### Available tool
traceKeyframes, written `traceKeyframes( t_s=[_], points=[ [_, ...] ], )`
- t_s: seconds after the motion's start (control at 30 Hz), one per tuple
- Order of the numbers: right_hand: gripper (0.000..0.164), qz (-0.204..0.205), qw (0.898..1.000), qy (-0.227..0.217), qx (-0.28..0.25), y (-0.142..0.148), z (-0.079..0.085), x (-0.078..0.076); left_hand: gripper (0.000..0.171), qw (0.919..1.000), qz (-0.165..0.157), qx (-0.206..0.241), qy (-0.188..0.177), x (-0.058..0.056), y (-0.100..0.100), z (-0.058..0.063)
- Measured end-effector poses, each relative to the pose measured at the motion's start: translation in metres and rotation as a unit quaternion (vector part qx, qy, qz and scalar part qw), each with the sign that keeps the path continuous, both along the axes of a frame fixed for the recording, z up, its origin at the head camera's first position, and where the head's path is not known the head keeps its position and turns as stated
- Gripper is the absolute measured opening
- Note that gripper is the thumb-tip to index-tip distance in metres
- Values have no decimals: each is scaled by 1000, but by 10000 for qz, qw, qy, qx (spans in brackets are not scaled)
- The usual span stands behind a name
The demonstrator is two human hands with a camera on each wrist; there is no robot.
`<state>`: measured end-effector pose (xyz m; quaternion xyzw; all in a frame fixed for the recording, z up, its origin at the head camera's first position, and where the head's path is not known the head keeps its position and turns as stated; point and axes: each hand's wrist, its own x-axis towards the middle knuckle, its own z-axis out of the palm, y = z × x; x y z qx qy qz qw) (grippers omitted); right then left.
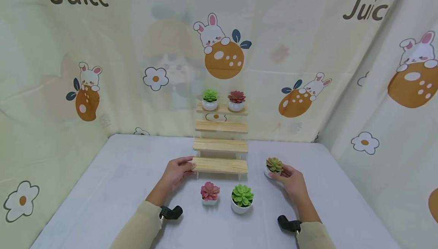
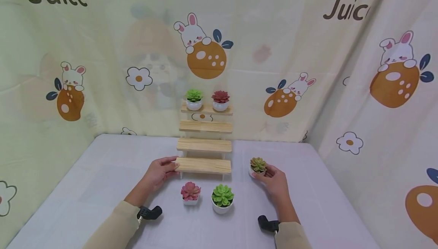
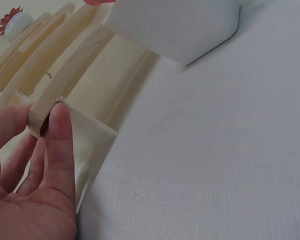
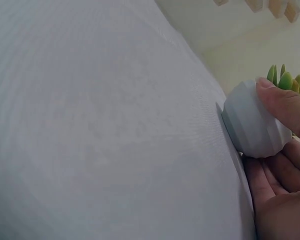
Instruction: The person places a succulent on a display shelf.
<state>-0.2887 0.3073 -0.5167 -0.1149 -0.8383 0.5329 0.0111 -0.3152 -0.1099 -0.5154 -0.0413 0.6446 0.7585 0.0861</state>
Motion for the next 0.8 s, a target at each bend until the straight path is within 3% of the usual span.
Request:
traceKeyframes(
  t_s=[0.8],
  points=[
    [80,-206,9998,77,-17,-7,3,1,41,9999,53,-126,-4,-3,1,-1]
  ],
)
